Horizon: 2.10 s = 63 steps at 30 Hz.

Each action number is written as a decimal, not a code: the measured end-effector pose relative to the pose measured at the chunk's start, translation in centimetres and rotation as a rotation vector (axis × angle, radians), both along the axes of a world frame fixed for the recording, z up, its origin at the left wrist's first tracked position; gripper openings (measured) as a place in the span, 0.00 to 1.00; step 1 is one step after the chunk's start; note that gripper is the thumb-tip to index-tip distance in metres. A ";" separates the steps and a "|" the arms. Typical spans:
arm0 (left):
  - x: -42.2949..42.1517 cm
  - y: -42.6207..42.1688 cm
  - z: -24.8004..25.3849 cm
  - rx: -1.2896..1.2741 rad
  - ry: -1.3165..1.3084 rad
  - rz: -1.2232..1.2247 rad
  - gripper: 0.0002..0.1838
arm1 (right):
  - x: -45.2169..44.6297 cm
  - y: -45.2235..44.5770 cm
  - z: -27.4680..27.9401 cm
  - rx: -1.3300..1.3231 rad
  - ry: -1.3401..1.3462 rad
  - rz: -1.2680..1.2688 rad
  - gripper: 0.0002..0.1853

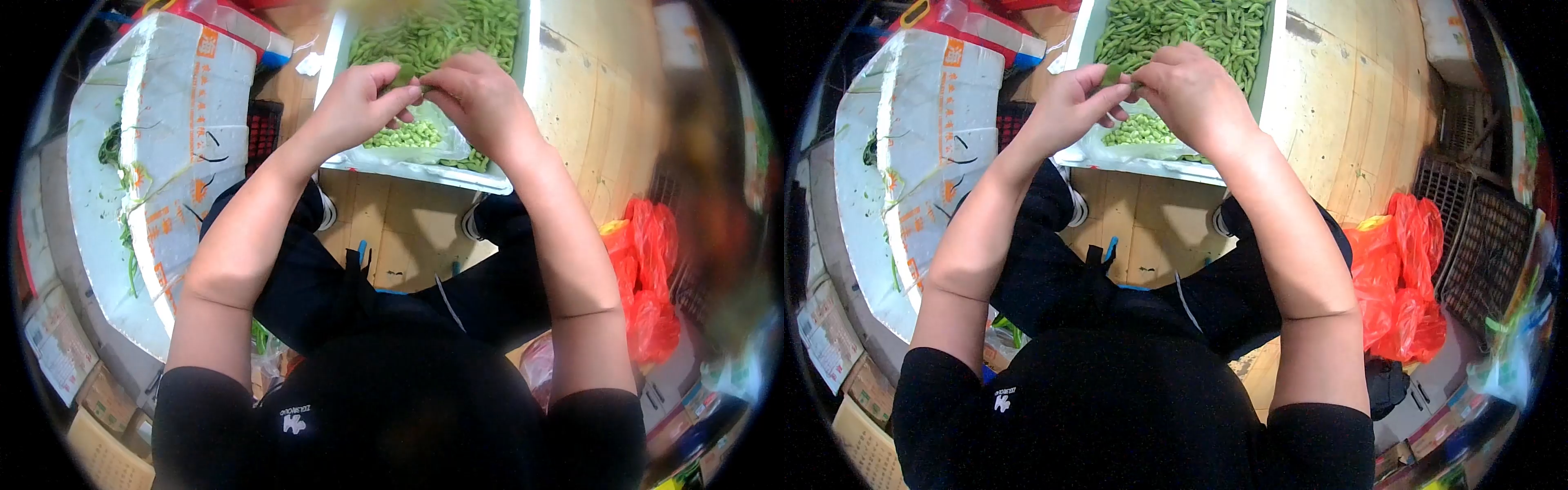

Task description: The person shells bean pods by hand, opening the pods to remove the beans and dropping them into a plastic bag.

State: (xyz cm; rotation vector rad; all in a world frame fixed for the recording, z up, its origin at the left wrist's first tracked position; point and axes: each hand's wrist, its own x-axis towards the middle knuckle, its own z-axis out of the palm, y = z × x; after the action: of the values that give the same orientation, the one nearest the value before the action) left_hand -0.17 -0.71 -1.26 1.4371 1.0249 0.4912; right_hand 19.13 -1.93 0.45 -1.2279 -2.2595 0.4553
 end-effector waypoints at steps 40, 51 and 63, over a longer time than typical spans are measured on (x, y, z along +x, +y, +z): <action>0.3 0.1 0.6 -0.585 -0.748 0.376 0.10 | -2.0 1.2 0.5 -0.696 1.360 -0.403 0.09; -0.1 0.0 1.6 -0.656 -0.800 0.333 0.13 | -0.7 1.0 0.7 -0.913 1.292 -0.324 0.11; 0.6 -0.6 0.3 -0.228 -0.455 0.318 0.16 | -2.3 0.2 -0.1 -0.788 1.007 -0.290 0.11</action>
State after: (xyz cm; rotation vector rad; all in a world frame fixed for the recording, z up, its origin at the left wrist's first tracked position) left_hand 0.43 -1.29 -0.97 0.9047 0.9044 0.8591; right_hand 16.85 -1.76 0.30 -1.2080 -1.0268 1.5210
